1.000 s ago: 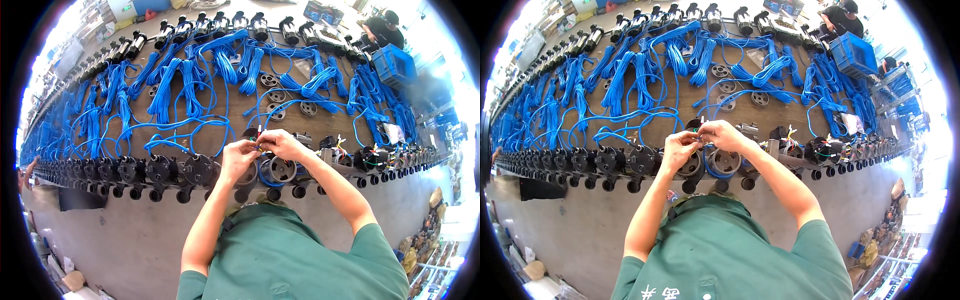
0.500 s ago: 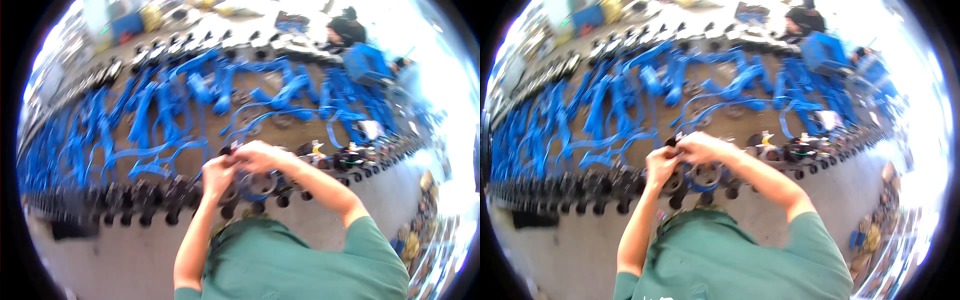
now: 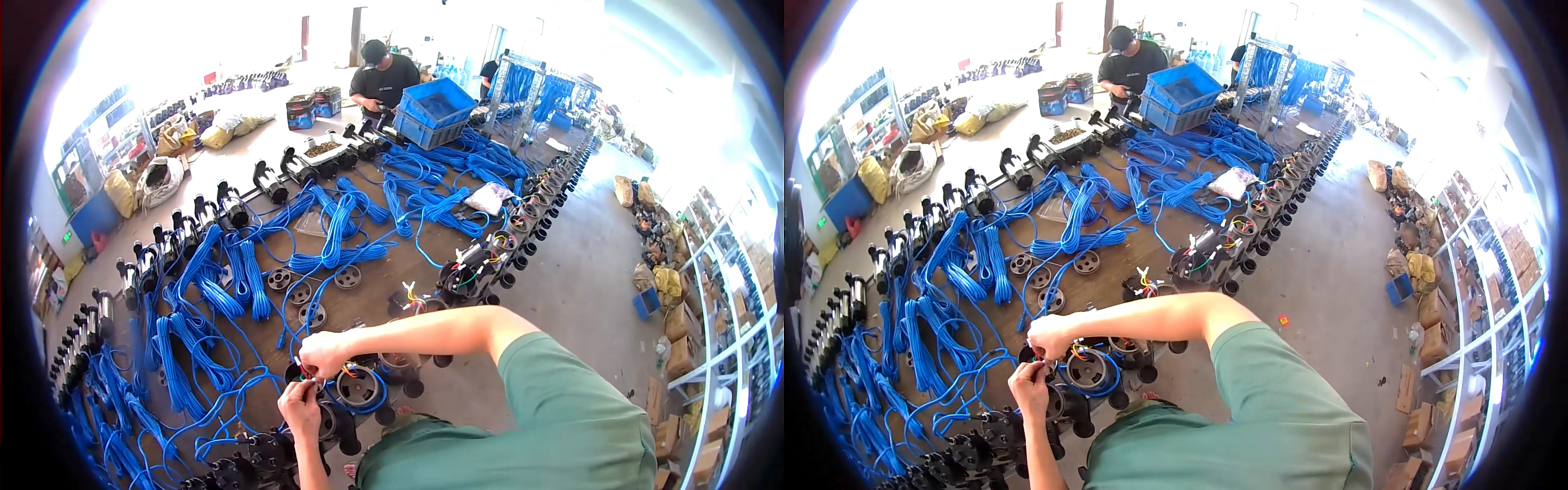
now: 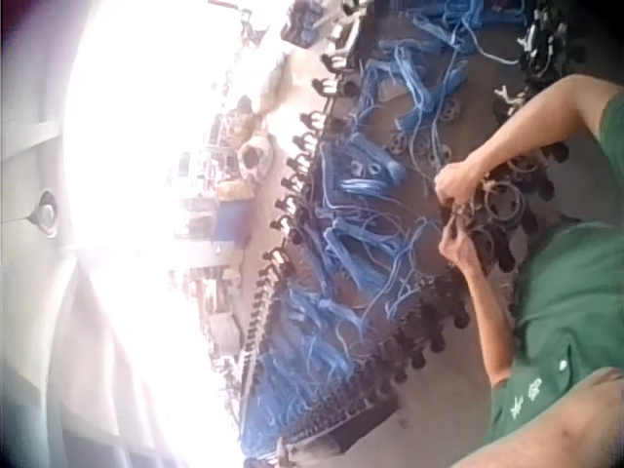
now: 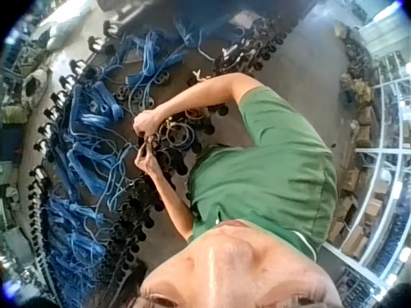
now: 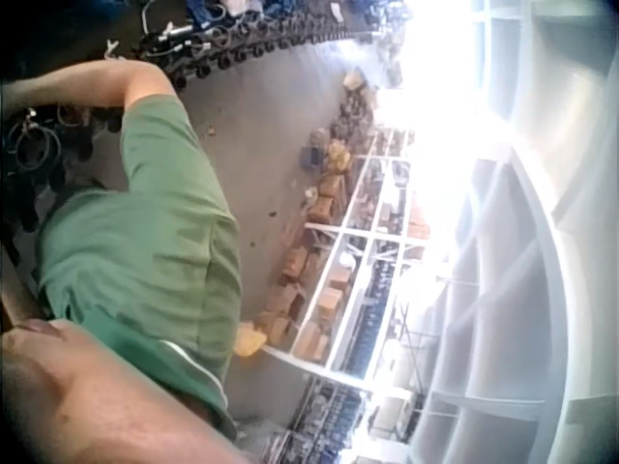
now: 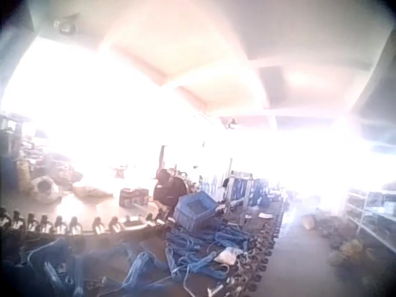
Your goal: The person assembles industrial water pumps by hammering caps onto the units and connecting electrical wires using pliers.
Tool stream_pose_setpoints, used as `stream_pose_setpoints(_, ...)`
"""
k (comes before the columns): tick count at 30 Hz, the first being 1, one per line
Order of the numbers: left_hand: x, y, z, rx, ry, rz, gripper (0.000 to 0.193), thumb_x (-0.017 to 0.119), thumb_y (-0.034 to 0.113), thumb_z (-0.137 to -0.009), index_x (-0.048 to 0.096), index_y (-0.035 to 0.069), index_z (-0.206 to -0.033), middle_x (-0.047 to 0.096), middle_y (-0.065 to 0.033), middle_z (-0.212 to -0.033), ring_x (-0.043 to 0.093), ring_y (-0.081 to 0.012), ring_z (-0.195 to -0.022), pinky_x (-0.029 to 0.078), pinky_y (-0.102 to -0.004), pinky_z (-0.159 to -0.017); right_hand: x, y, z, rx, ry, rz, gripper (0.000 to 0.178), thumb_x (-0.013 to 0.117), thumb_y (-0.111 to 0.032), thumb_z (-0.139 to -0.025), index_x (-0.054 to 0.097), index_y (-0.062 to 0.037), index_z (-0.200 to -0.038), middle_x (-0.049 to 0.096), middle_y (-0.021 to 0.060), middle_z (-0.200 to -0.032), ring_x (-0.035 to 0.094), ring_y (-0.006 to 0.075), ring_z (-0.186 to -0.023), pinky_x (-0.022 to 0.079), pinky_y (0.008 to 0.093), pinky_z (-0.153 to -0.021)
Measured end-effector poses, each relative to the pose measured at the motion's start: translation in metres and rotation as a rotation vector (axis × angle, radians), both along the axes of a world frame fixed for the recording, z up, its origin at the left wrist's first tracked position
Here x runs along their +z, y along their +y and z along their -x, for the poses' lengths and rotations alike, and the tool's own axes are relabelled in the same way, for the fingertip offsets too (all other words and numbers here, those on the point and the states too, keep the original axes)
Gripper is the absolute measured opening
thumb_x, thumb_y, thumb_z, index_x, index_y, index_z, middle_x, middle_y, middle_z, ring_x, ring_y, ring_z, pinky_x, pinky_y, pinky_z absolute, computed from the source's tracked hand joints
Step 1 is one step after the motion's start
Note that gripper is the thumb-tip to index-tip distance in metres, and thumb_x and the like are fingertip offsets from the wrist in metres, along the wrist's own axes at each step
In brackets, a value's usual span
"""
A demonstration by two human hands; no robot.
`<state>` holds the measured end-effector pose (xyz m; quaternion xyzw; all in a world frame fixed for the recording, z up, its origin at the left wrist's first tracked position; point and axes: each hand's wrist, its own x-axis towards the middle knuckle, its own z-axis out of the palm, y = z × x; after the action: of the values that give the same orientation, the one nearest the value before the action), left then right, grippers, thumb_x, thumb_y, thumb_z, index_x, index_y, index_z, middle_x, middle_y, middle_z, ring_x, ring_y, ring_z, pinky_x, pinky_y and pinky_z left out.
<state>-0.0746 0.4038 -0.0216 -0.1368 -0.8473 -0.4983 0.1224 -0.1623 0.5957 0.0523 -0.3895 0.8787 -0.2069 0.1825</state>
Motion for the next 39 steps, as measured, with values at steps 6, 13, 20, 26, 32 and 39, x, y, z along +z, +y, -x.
stream_pose_setpoints(6, 0.007, 0.008, -0.021, -0.005, 0.11, 0.147, 0.011, 0.074, 0.003, -0.085, 0.077, 0.0, -0.094, 0.072, -0.015, -0.088, 0.068, -0.0342, -0.083, 0.053, -0.0427, -0.076, -0.002, -0.004, 0.003, -0.055, -0.263, -0.225, 0.02, 0.082, -0.024, -0.071, 0.077, -0.0047, -0.071, 0.074, 0.0114, -0.069, 0.073, 0.0256, -0.065, 0.056, 0.0401, -0.059)
stream_pose_setpoints(13, -0.001, 0.0, -0.005, 0.14, -0.293, -0.429, 0.01, 0.075, 0.0, -0.091, 0.076, -0.009, -0.096, 0.069, -0.0049, -0.073, 0.059, -0.0088, -0.063, 0.045, -0.0265, -0.057, 0.005, -0.018, 0.011, -0.06, 0.142, 0.016, 0.017, 0.081, -0.023, -0.07, 0.079, -0.0075, -0.078, 0.074, 0.0158, -0.077, 0.074, 0.0363, -0.077, 0.058, 0.0478, -0.066)
stream_pose_setpoints(20, -0.005, -0.011, 0.007, 0.137, -0.451, -0.678, 0.012, 0.072, 0.003, -0.098, 0.075, -0.008, -0.097, 0.066, -0.0036, -0.07, 0.053, -0.0061, -0.052, 0.036, -0.0216, -0.045, 0.003, -0.029, -0.005, -0.069, 0.335, 0.041, 0.015, 0.075, -0.021, -0.073, 0.075, -0.0059, -0.075, 0.072, 0.0181, -0.076, 0.074, 0.0371, -0.077, 0.058, 0.0476, -0.065)
stream_pose_setpoints(26, 0.014, -0.013, 0.005, 0.104, -0.524, -0.66, 0.014, 0.074, 0.008, -0.098, 0.074, -0.007, -0.097, 0.065, -0.0048, -0.066, 0.055, -0.0086, -0.047, 0.038, -0.0225, -0.042, -0.002, -0.026, -0.011, -0.081, 0.431, 0.115, 0.014, 0.076, -0.021, -0.073, 0.074, -0.0074, -0.075, 0.071, 0.0116, -0.081, 0.073, 0.032, -0.078, 0.057, 0.0446, -0.065)
stream_pose_setpoints(32, 0.007, -0.023, 0.023, 0.078, -0.445, -0.657, 0.012, 0.075, 0.004, -0.096, 0.074, -0.008, -0.096, 0.07, -0.0069, -0.073, 0.058, -0.01, -0.053, 0.044, -0.0235, -0.047, -0.004, -0.014, -0.01, -0.01, 0.522, 0.041, 0.012, 0.076, -0.021, -0.07, 0.074, -0.0095, -0.073, 0.07, 0.0076, -0.085, 0.073, 0.0279, -0.089, 0.059, 0.0413, -0.068)
stream_pose_setpoints(39, 0.067, -0.026, 0.028, 0.039, -0.245, -0.006, 0.011, 0.069, 0.006, -0.088, 0.078, -0.001, -0.089, 0.073, -0.0092, -0.078, 0.066, -0.0132, -0.074, 0.052, -0.0291, -0.07, 0.003, -0.019, -0.004, 0.205, 0.857, 0.309, 0.023, 0.069, -0.025, -0.086, 0.073, -0.0121, -0.104, 0.071, 0.0068, -0.111, 0.071, 0.0257, -0.105, 0.062, 0.0375, -0.083)
